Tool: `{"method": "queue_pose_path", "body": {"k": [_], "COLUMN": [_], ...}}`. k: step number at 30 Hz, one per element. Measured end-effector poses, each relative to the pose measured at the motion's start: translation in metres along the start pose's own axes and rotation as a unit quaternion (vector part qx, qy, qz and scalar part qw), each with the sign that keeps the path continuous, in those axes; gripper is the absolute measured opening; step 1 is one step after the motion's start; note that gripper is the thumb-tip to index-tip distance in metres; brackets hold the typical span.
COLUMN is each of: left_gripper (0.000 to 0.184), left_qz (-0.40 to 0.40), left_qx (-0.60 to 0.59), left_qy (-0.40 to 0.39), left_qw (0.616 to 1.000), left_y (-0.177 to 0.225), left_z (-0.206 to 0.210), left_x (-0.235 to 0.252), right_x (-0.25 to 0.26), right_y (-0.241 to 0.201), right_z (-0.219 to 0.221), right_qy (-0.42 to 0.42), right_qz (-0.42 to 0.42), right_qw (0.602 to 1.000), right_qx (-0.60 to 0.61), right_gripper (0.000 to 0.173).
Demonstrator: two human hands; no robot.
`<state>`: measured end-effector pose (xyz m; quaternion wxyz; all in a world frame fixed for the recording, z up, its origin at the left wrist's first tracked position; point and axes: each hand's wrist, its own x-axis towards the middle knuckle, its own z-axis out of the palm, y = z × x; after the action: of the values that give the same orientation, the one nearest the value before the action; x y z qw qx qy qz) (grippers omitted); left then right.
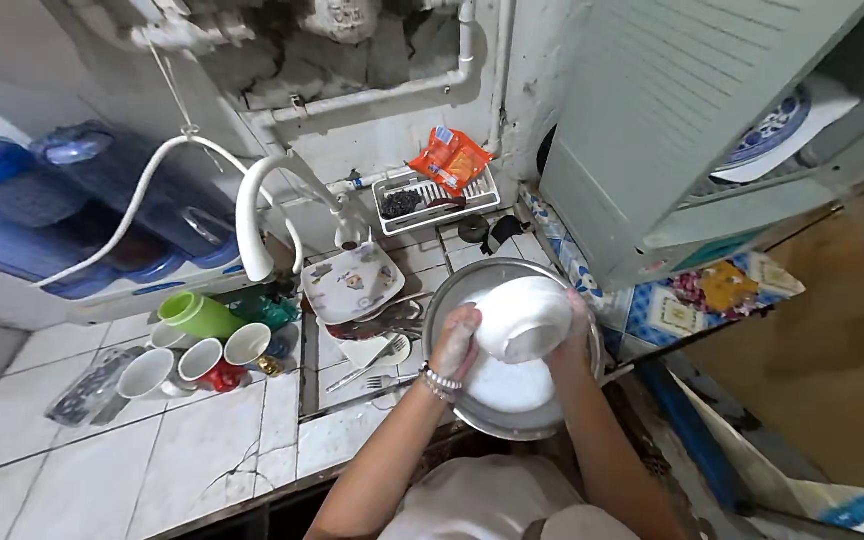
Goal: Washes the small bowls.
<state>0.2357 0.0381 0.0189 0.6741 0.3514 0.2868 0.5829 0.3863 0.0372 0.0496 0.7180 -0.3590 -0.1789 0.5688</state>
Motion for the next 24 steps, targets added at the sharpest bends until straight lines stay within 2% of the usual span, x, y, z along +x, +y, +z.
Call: {"method": "queue_pose_path", "body": {"k": [1,3,4,5,6,7,9,10,11,12,13,16,19,20,22,23,24], "left_gripper": [0.069,0.080,0.075,0.063,0.043,0.027,0.032,0.037,0.039,0.041,0.043,0.048,0.050,0.049,0.047,0.048,0.049], "left_qz": [-0.008,0.001,0.010,0.015,0.009,-0.016,-0.060,-0.058,-0.048,-0.035,-0.012,0.041,0.017,0.018,0.038,0.049,0.055], "left_qx": [0.000,0.035,0.074,0.126,0.193,0.273,0.399,0.434,0.456,0.462,0.451,0.384,0.346,0.280,0.025,-0.090,-0.155], "left_qy": [0.018,0.043,0.043,0.036,0.021,0.002,-0.029,-0.030,-0.020,0.002,0.032,0.144,0.234,0.255,0.245,0.241,0.256], "left_qw": [1.000,0.998,0.996,0.991,0.981,0.962,0.915,0.898,0.889,0.886,0.892,0.911,0.908,0.925,0.968,0.965,0.953], "left_y": [-0.007,-0.016,-0.016,-0.011,-0.003,0.007,0.015,0.014,0.011,0.007,0.002,-0.001,0.009,0.007,-0.005,-0.013,-0.024], "left_z": [0.000,-0.002,-0.006,-0.009,-0.010,-0.008,0.000,0.005,0.009,0.014,0.018,0.031,0.035,0.031,0.026,0.027,0.028], "left_x": [-0.003,-0.009,-0.011,-0.011,-0.010,-0.008,-0.003,-0.003,-0.003,-0.005,-0.007,-0.010,-0.004,0.000,0.009,0.012,0.012], "right_x": [0.000,-0.001,-0.003,-0.004,-0.005,-0.003,-0.001,-0.002,-0.001,0.000,0.002,0.008,0.012,0.014,0.012,0.006,-0.003], "right_y": [-0.002,-0.004,-0.008,-0.015,-0.022,-0.025,-0.025,-0.025,-0.026,-0.027,-0.028,-0.029,-0.027,-0.021,0.001,0.015,0.029], "right_z": [0.002,0.000,-0.003,-0.007,-0.010,-0.010,-0.004,0.002,0.008,0.012,0.012,0.005,0.000,-0.002,-0.006,-0.008,-0.013], "right_qy": [0.005,0.010,0.004,-0.019,-0.058,-0.102,-0.192,-0.217,-0.227,-0.226,-0.216,-0.168,-0.093,-0.061,-0.026,-0.030,-0.053], "right_qz": [0.018,0.029,0.023,0.007,-0.018,-0.036,-0.013,0.008,0.027,0.041,0.045,-0.007,-0.038,-0.026,0.015,0.022,0.010], "right_qw": [1.000,0.997,0.988,0.963,0.912,0.843,0.715,0.674,0.651,0.644,0.658,0.767,0.875,0.911,0.965,0.979,0.984], "right_qx": [0.001,-0.064,-0.150,-0.270,-0.407,-0.528,-0.672,-0.706,-0.724,-0.730,-0.720,-0.619,-0.473,-0.408,-0.260,-0.200,-0.168], "right_gripper": [0.037,0.033,0.031,0.030,0.029,0.034,0.052,0.055,0.053,0.050,0.049,0.045,0.040,0.038,0.045,0.050,0.048]}}
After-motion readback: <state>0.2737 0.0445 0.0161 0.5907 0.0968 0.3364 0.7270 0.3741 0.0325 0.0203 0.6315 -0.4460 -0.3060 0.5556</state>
